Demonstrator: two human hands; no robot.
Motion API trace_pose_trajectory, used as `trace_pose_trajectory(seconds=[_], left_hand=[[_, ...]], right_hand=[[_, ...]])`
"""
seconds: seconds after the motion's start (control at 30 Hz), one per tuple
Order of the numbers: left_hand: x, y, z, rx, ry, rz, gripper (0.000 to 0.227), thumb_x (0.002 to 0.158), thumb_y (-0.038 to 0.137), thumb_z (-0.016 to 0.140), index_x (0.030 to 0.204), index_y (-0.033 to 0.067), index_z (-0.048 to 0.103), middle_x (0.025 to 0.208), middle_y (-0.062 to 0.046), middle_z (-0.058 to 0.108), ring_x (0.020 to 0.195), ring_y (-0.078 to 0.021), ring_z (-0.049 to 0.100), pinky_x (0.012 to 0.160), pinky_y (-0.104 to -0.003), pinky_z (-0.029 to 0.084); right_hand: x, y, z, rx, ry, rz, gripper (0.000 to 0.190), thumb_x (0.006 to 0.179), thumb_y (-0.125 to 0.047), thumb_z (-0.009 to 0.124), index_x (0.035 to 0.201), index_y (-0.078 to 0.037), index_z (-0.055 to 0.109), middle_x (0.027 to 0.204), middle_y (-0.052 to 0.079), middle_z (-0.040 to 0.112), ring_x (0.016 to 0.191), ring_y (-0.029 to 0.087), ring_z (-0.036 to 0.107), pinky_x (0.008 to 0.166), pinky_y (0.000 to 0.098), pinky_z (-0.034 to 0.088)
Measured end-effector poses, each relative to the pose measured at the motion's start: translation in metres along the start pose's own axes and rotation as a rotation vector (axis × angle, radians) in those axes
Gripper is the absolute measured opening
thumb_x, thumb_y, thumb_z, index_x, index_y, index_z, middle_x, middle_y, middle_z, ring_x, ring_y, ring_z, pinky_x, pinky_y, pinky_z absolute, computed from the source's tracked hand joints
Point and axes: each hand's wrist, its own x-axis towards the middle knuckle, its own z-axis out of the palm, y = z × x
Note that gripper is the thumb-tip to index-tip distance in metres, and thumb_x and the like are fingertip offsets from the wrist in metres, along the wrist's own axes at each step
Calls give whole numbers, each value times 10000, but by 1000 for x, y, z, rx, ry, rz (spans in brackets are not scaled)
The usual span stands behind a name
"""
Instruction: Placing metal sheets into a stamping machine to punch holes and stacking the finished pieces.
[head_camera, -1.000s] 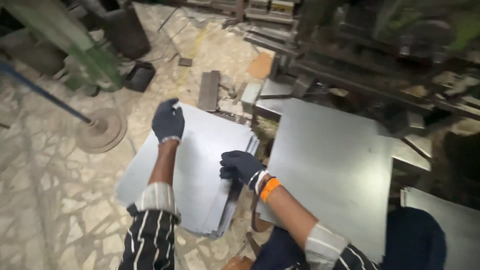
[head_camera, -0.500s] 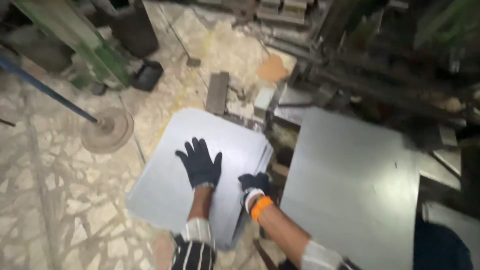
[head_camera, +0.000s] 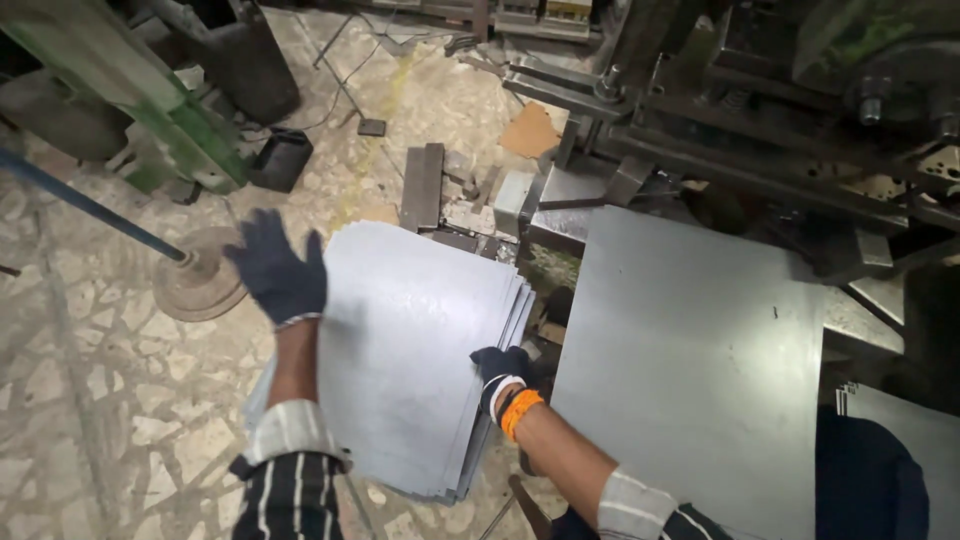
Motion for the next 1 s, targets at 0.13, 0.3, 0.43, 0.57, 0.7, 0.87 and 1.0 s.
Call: trace_pose_trajectory(seconds=[0.13,0.3,0.43,0.57,0.7,0.87,1.0], left_hand=[[-23,39,-36,376,-274,54,498,934,510,617,1253,137,699,1532,-169,531,1402,-389,471,1148,-657,198],[-104,148,-49,20,-630,86,752,884,668,533,1461,186,560,1499,-83,567,1413,-340,493,1234,-628,211],[-111,154,-48,-13,-594,79,736,927,627,523,1457,117,556,1504,-147,553,1433,-367,452,1239,-632,174],[-114,154,-53,-83,-527,82,715,906,610,576,1408,102,607,1458,-166,595,1384,-389,510,1206,-642,241],[-136,118,11,-207,-334,51,600,869,465,708,1375,146,654,1440,-76,630,1356,-302,558,1225,-556,284],[-137,38,46,24,-703,-435,1062,752,837,615,1564,169,463,1607,-67,459,1486,-267,360,1244,-451,145],[-134,9,46,27,-596,-306,1082,743,915,586,1482,125,577,1507,-101,572,1424,-249,459,1241,-413,178]], right_hand=[[-65,-44,-19,-301,34,-16,697,599,-477,853,1188,-133,708,1243,130,681,1169,382,661,920,478,556],[-43,-16,-10,-1495,-28,-1175,389,823,-182,654,987,160,742,911,271,726,979,294,724,813,341,581],[-109,-56,-11,-1206,-179,-905,247,817,-187,620,994,-248,781,1075,50,720,901,306,675,894,396,501],[-137,-67,-41,-766,-273,-310,486,923,-447,646,1246,-86,606,1360,22,655,1357,218,528,1039,359,482],[-86,-53,-24,-2056,-164,-910,351,948,-363,587,1220,-168,693,1270,-39,711,1264,214,620,926,460,539],[-86,-60,-33,-2049,-138,-883,268,958,-235,558,1186,-232,699,1064,86,752,910,322,697,733,495,488],[-71,-55,-28,-2101,-355,-650,510,1016,-384,384,1467,-165,474,1500,96,541,1426,350,435,1143,506,385]])
